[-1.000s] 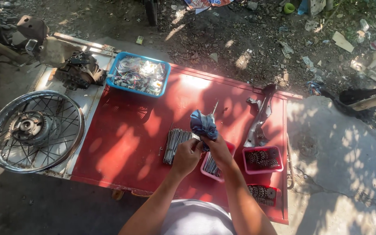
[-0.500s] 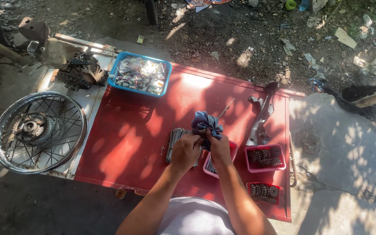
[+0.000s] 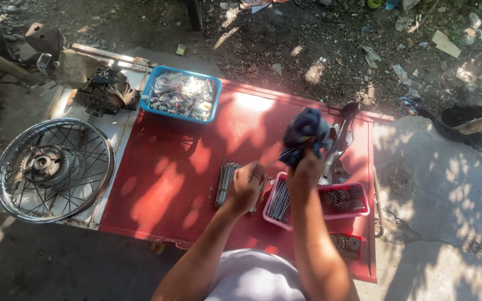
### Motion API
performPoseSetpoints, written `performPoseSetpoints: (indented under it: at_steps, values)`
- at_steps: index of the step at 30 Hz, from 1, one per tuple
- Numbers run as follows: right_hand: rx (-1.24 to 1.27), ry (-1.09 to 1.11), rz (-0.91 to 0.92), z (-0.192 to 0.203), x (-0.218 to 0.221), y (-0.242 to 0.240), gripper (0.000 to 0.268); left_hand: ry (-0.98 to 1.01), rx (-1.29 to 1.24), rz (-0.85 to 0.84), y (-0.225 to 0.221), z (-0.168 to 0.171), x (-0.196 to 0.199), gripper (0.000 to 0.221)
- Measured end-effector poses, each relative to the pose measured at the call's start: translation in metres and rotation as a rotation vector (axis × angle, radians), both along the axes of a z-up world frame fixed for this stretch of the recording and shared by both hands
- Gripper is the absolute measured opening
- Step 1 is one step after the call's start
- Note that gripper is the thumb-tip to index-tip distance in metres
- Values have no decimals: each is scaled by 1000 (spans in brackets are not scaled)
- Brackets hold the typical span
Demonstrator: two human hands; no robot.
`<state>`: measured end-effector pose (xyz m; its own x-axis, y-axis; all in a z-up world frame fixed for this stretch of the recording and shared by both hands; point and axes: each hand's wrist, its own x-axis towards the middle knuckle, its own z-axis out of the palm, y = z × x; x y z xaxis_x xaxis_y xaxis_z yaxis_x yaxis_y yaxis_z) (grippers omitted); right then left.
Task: Cleaning individual motorcycle wheel spokes with a cloth before assembly.
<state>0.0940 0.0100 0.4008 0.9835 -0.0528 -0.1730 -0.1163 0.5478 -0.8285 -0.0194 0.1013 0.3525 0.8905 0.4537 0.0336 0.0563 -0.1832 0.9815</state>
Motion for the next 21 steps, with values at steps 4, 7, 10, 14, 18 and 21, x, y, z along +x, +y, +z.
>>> performPoseSetpoints:
  at_steps: [4, 7, 10, 14, 18, 21]
  values:
    - [-145, -59, 277, -13, -45, 17, 16, 30, 268, 133, -14, -10, 4, 22]
    - [-235, -118, 218, 11, -29, 17, 15, 36, 85, 43, -1, 45, 0, 22]
    - [-190, -47, 1, 37, -5, 5, 23, -56, 569, -74, 1, 29, -3, 18]
    - [-65, 45, -178, 28, -4, 3, 32, -107, 783, -61, -1, 6, -6, 21]
    - [-39, 48, 347, -90, 2, -27, 31, -92, 759, -49, -2, 13, -1, 19]
    - [-274, 34, 286, -18, -49, 11, 12, -69, 577, -16, -9, 23, 7, 22]
